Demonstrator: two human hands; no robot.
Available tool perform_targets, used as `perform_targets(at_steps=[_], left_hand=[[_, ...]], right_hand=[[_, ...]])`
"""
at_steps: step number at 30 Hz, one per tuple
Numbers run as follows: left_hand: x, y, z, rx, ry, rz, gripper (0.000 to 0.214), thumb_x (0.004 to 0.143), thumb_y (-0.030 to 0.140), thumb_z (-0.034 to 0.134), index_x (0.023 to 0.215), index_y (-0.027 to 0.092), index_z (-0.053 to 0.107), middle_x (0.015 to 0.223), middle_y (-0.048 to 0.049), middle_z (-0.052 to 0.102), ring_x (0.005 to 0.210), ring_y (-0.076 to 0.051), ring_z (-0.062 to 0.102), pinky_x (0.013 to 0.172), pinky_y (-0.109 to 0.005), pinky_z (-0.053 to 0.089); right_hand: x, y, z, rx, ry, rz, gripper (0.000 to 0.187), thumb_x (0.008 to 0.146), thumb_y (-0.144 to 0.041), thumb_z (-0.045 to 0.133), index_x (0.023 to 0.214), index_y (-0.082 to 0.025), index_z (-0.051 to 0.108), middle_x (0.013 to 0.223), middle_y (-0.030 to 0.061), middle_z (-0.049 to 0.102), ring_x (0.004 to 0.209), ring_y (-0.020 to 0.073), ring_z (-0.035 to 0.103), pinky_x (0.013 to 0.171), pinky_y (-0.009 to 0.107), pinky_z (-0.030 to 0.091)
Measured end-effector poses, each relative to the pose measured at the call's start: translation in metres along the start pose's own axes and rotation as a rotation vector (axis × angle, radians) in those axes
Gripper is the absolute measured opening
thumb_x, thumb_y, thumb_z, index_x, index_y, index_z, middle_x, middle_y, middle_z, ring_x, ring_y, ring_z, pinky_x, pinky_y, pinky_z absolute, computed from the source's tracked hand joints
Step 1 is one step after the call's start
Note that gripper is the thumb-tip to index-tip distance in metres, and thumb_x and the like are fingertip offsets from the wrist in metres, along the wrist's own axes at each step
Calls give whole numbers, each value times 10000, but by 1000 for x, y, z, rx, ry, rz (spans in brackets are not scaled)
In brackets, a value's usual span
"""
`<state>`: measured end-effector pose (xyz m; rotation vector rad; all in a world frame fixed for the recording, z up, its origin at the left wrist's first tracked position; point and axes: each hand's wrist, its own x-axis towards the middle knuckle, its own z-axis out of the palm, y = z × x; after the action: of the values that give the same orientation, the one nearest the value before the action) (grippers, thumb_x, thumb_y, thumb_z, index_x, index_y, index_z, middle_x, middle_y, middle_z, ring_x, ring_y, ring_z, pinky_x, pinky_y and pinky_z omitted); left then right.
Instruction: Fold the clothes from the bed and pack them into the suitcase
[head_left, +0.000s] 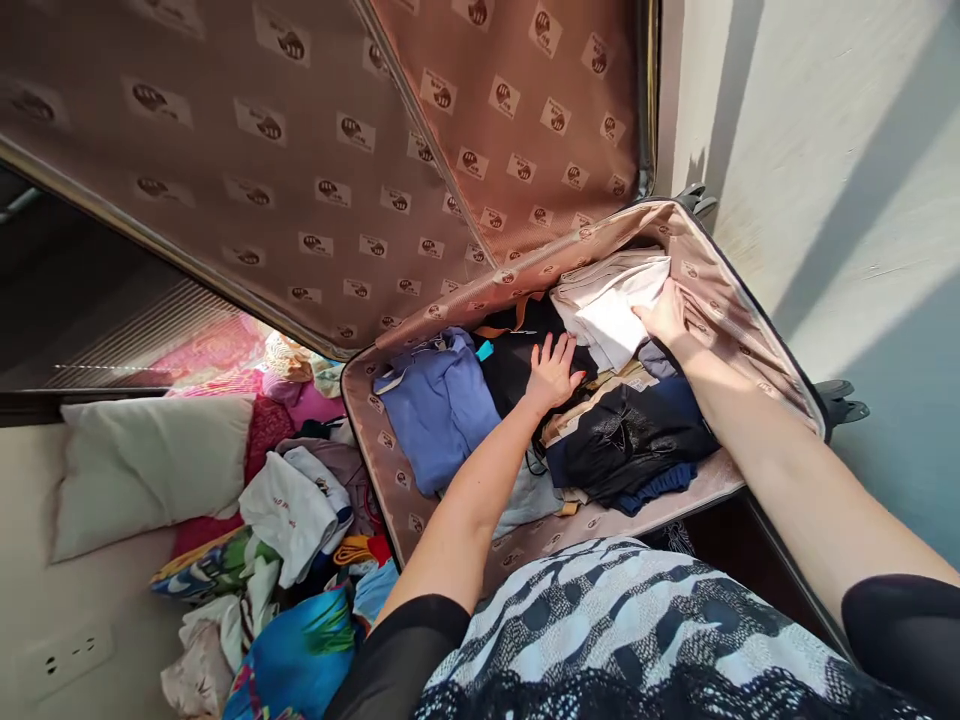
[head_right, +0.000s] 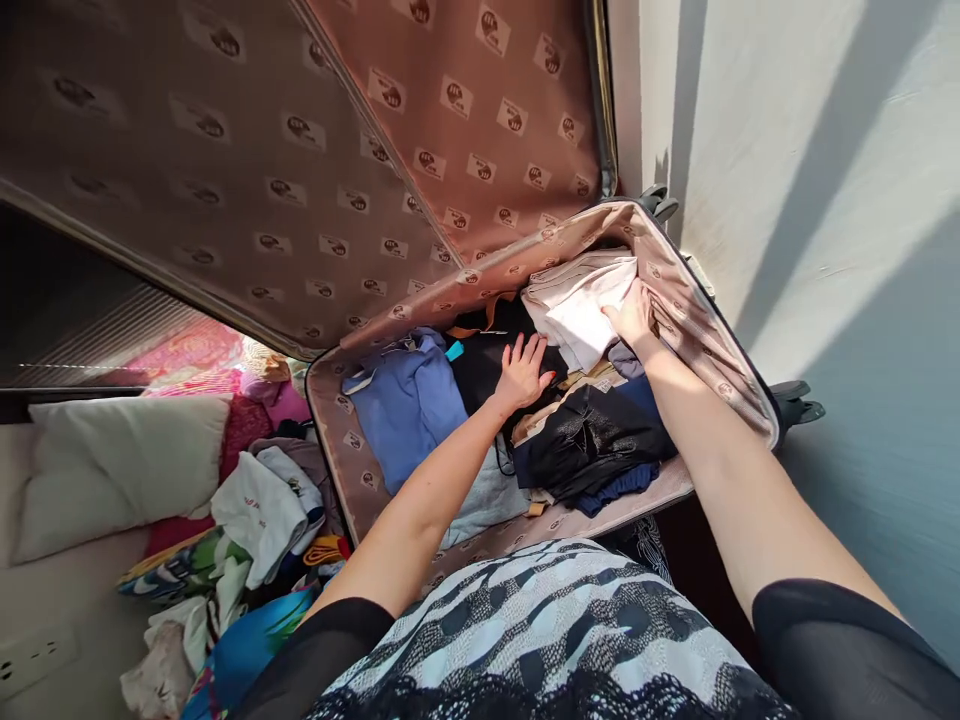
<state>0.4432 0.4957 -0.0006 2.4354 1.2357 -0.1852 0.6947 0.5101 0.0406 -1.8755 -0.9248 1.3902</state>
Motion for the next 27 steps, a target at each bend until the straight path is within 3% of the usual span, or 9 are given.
perform_targets(at_steps=[4, 7, 11, 15, 18, 23, 27], left_hand=[[-3, -11, 19, 10, -5, -3, 779, 1078, 503, 476, 1757, 173, 283, 1818, -112, 277, 1703, -378, 144, 1351, -617, 199], [-2, -11, 23, 3, 9, -2, 763, 1074, 498, 480, 1747, 182, 310, 1808, -128, 301, 1700, -384, 159, 1354, -611, 177], [-1, -10, 25, 25, 11, -9, 704, 1069, 492, 490, 1680, 148, 431, 1773, -180, 357, 1698, -395, 161, 1353, -613, 169], [-1, -10, 25, 45, 7, -14, 655, 1066, 499, 490, 1593, 112, 530, 1727, -206, 424, 1698, -390, 162, 1359, -603, 158], [-1, -8, 23, 39, -11, -19, 675, 1063, 497, 494, 1623, 120, 494, 1746, -196, 398, 1699, -394, 153, 1354, -616, 165], [-2, -7, 20, 29, -3, -22, 750, 1069, 501, 479, 1718, 143, 364, 1799, -168, 305, 1697, -398, 160, 1355, -614, 152], [-3, -6, 22, 25, 5, -22, 759, 1068, 504, 475, 1733, 162, 346, 1807, -143, 296, 1702, -389, 145, 1361, -598, 140]], right_hand=[[35, -6, -9, -183, 254, 75, 517, 812, -173, 840, 1277, -201, 615, 1485, 189, 567, 1558, 415, 304, 1298, 597, 250], [30, -5, 17, -279, 242, -57, 427, 846, -182, 830, 1218, -189, 622, 1507, 203, 532, 1571, 400, 236, 1323, 570, 168], [9, 1, 70, -371, 140, -197, 245, 1020, -202, 582, 1260, -234, 621, 1390, 172, 607, 1507, 343, 311, 1271, 504, 297], [7, 0, 93, -423, 101, -218, 204, 991, -128, 553, 1143, -237, 634, 1289, 157, 642, 1373, 331, 444, 1202, 428, 370], [12, 1, 79, -452, 146, -211, 169, 999, -133, 551, 1134, -221, 604, 1291, 152, 629, 1348, 313, 436, 1187, 410, 378], [15, 10, 28, -468, 275, -157, 269, 934, -152, 668, 1185, -174, 574, 1376, 188, 569, 1427, 356, 370, 1187, 461, 368], [10, 2, 3, -477, 350, -153, 267, 895, -182, 770, 1096, -156, 596, 1343, 199, 617, 1350, 323, 455, 1148, 408, 382]])
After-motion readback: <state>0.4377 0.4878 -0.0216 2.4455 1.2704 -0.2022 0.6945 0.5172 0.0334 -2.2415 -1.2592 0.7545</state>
